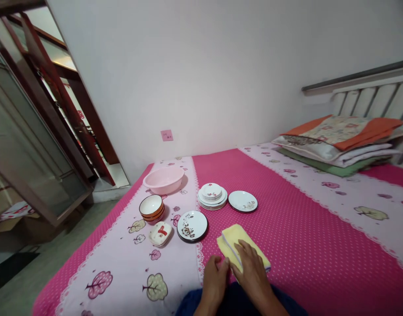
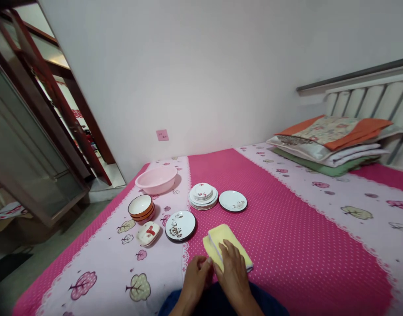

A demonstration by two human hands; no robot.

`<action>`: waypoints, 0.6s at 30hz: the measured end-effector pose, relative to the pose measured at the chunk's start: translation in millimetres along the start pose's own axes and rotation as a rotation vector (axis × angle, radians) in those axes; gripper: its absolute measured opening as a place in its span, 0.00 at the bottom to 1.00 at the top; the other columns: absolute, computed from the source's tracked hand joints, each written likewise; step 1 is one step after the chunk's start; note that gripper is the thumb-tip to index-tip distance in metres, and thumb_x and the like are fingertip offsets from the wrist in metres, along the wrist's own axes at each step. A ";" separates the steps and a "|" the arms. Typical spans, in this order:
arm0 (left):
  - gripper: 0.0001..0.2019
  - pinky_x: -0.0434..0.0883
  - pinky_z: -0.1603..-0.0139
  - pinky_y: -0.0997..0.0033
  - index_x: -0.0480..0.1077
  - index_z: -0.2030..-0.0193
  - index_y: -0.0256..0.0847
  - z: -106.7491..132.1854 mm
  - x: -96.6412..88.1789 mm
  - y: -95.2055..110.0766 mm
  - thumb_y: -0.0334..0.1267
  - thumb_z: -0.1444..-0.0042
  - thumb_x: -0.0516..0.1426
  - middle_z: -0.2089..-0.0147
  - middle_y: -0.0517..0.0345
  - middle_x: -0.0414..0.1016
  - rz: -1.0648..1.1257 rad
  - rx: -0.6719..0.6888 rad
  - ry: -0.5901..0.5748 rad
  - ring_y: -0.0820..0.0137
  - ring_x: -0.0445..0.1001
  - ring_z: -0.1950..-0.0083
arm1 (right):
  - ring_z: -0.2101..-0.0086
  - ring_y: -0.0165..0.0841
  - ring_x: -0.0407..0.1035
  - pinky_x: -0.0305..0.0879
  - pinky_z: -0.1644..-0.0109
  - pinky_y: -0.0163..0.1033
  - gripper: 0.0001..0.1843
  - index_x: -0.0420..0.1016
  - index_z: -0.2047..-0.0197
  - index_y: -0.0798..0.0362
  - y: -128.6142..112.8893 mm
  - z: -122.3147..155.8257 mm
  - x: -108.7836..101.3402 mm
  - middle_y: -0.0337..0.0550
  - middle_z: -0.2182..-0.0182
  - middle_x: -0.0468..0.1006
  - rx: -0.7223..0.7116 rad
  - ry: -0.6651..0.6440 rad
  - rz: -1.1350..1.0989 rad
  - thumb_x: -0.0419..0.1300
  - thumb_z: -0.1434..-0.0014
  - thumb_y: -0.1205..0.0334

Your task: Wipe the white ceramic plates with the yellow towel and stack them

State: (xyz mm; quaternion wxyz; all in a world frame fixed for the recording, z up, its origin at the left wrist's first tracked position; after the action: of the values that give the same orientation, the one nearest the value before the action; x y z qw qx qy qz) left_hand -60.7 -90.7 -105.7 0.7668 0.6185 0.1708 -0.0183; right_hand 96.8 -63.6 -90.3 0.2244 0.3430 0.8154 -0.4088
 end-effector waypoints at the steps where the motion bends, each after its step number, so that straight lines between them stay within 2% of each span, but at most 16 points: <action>1: 0.20 0.73 0.60 0.61 0.74 0.58 0.39 -4.8 8.2 2.3 0.55 0.43 0.58 0.66 0.51 0.80 -0.008 -0.002 0.005 0.58 0.78 0.63 | 0.45 0.53 0.70 0.67 0.45 0.58 0.19 0.73 0.45 0.50 1.0 0.0 3.3 0.56 0.45 0.77 0.027 -0.027 -0.018 0.58 0.39 0.59; 4: 0.13 0.72 0.59 0.62 0.74 0.63 0.40 -13.9 24.9 9.5 0.48 0.45 0.61 0.67 0.51 0.80 -0.025 0.005 0.035 0.58 0.78 0.62 | 0.49 0.52 0.72 0.66 0.44 0.56 0.15 0.77 0.51 0.51 7.9 -5.1 2.5 0.55 0.52 0.80 0.095 -0.103 -0.180 0.57 0.41 0.61; 8: 0.04 0.71 0.61 0.65 0.73 0.67 0.41 -18.8 28.7 20.2 0.36 0.50 0.61 0.68 0.55 0.79 -0.028 0.025 0.055 0.61 0.77 0.63 | 0.57 0.45 0.75 0.69 0.49 0.46 0.11 0.79 0.62 0.49 18.4 -18.5 -15.1 0.49 0.62 0.81 0.141 -0.128 -0.297 0.54 0.41 0.61; 11: 0.03 0.68 0.64 0.68 0.71 0.70 0.42 -22.0 16.6 23.5 0.31 0.52 0.58 0.70 0.58 0.76 -0.025 0.041 0.086 0.64 0.74 0.65 | 0.62 0.42 0.76 0.71 0.56 0.41 0.16 0.79 0.62 0.49 35.8 -28.5 -31.2 0.47 0.65 0.83 0.243 -0.095 -0.349 0.51 0.39 0.55; 14: 0.03 0.65 0.65 0.68 0.67 0.73 0.43 -24.9 -7.1 18.9 0.31 0.51 0.55 0.72 0.60 0.71 -0.038 0.018 0.185 0.65 0.71 0.67 | 0.68 0.42 0.77 0.71 0.64 0.40 0.22 0.78 0.59 0.52 64.0 -35.6 -46.8 0.49 0.66 0.84 0.407 -0.020 -0.377 0.50 0.40 0.46; 18: 0.05 0.68 0.63 0.66 0.69 0.66 0.41 -25.7 -28.8 11.9 0.35 0.45 0.52 0.69 0.57 0.73 -0.046 -0.004 0.250 0.63 0.73 0.65 | 0.66 0.45 0.78 0.71 0.63 0.42 0.24 0.79 0.62 0.53 94.4 -34.7 -54.0 0.51 0.66 0.85 0.541 0.042 -0.404 0.52 0.47 0.44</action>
State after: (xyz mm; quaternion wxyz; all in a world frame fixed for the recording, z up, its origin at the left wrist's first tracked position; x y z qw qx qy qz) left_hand -91.1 -68.6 -90.9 0.7400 0.6105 0.2793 0.0420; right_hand 199.8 -14.7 -84.2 0.0230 0.2300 0.7333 -0.6395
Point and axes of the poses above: each hand's wrist, its own z-axis away from the middle knuckle, its own x-axis out of the palm, y = z × x, the point moved 5 cm from there along -z, towards the middle knuckle
